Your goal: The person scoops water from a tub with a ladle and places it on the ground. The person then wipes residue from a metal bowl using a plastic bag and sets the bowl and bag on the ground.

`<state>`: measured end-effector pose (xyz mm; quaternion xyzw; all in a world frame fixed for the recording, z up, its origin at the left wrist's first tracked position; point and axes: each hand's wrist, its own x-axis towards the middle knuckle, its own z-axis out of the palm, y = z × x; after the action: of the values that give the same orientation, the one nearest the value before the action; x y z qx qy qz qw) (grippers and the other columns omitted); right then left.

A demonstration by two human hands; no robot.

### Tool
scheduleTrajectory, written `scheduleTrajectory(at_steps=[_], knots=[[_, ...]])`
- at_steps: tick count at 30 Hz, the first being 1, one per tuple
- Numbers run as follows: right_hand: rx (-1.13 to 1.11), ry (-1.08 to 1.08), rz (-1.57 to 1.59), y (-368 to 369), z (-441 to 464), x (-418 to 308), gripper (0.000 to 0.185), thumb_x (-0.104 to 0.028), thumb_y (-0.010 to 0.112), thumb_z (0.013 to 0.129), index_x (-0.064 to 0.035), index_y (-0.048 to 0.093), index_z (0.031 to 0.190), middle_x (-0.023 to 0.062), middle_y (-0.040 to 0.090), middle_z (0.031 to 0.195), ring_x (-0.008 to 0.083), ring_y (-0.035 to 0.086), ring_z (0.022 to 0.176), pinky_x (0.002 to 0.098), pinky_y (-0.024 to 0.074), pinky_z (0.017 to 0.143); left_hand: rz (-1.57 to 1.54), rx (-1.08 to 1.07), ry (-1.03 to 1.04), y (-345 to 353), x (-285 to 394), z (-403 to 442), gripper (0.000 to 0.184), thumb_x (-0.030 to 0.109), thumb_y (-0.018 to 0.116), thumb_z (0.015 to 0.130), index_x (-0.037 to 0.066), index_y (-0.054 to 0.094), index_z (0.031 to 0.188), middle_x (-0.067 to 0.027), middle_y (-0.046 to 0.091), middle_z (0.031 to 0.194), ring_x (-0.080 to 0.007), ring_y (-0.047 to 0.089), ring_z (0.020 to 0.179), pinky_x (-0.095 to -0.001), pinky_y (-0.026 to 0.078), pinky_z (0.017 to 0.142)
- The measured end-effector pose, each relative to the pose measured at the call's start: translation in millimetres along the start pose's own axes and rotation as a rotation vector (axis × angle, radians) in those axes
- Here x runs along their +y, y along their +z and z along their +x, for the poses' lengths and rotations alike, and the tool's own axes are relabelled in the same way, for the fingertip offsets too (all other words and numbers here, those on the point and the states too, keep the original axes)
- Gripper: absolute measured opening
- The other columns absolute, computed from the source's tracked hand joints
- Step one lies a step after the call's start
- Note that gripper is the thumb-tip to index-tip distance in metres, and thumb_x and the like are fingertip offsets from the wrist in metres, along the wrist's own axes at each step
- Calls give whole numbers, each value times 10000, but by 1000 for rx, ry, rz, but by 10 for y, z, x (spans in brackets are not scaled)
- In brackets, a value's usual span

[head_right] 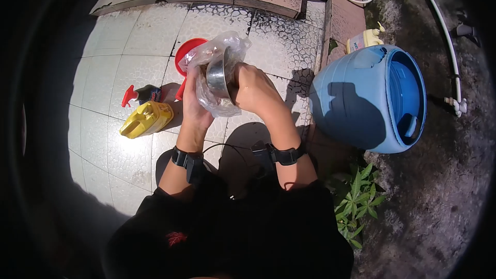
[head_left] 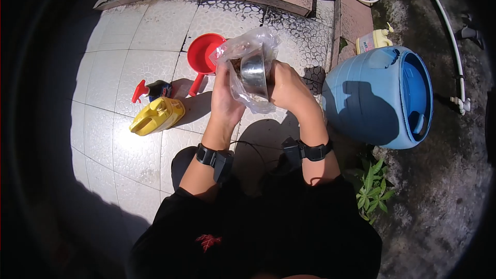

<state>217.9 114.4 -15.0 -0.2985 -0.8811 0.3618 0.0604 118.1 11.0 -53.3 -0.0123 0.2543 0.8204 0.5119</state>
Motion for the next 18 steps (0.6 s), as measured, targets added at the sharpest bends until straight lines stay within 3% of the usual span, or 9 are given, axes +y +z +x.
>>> scheduleTrajectory(at_steps=[5, 8, 9, 10, 12, 13, 15, 18], knots=[[-67, -117, -111, 77, -20, -51, 166, -39, 548, 672, 61, 565, 804, 275, 590, 846, 441, 570, 849, 459, 466, 734, 214, -31, 39, 25, 261, 6, 615, 501, 278, 959, 10, 395, 1310, -133, 500, 1261, -249, 505, 1140, -368, 397, 979], [-157, 119, -228, 120, 2, -139, 193, -19, 541, 648, 51, 586, 823, 267, 606, 915, 408, 588, 905, 435, 479, 798, 426, -25, -34, 72, 278, -62, 652, 509, 268, 960, -24, 378, 1319, -133, 484, 1284, -242, 458, 1185, -359, 336, 1017], [-147, 122, -228, 127, 14, -95, 193, -19, 541, 648, 51, 586, 823, 267, 606, 915, 408, 588, 905, 435, 479, 798, 509, -41, 47, 75, 233, -54, 654, 488, 270, 964, -51, 369, 1321, -131, 460, 1312, -230, 401, 1234, -349, 272, 1046], [-67, 128, -161, 147, 19, -39, 201, -53, 547, 661, 57, 581, 825, 279, 601, 883, 424, 585, 872, 447, 476, 775, 512, -44, 44, 94, 234, -62, 654, 488, 270, 964, -51, 369, 1321, -131, 460, 1312, -230, 401, 1234, -349, 272, 1046], [12, 134, -92, 107, 9, -44, 217, -87, 553, 674, 64, 576, 828, 291, 596, 850, 439, 582, 838, 458, 473, 752, 528, -113, 106, 145, 266, -92, 620, 443, 284, 961, -56, 369, 1319, -131, 441, 1329, -221, 377, 1256, -354, 248, 1062], [40, 123, -104, 69, -1, -49, 222, -95, 557, 678, 58, 578, 837, 290, 597, 845, 440, 584, 830, 461, 472, 749, 400, -197, 2, 83, 327, -80, 556, 354, 365, 944, -41, 353, 1336, -126, 414, 1355, -210, 361, 1271, -339, 250, 1063], [81, 44, -98, 64, -26, -44, 217, -101, 570, 679, 66, 577, 817, 299, 589, 824, 449, 580, 813, 466, 465, 728, 475, -240, 18, 21, 268, -52, 543, 317, 405, 933, -21, 335, 1353, -123, 402, 1362, -206, 359, 1271, -333, 256, 1059], [-45, -12, -48, 60, -68, -151, 201, -91, 577, 672, 83, 567, 773, 310, 574, 797, 458, 570, 810, 469, 459, 710, 485, -221, -47, -184, 146, -4, 641, 268, 529, 909, 56, 224, 1431, -87, 346, 1403, -191, 340, 1279, -313, 275, 1043]])
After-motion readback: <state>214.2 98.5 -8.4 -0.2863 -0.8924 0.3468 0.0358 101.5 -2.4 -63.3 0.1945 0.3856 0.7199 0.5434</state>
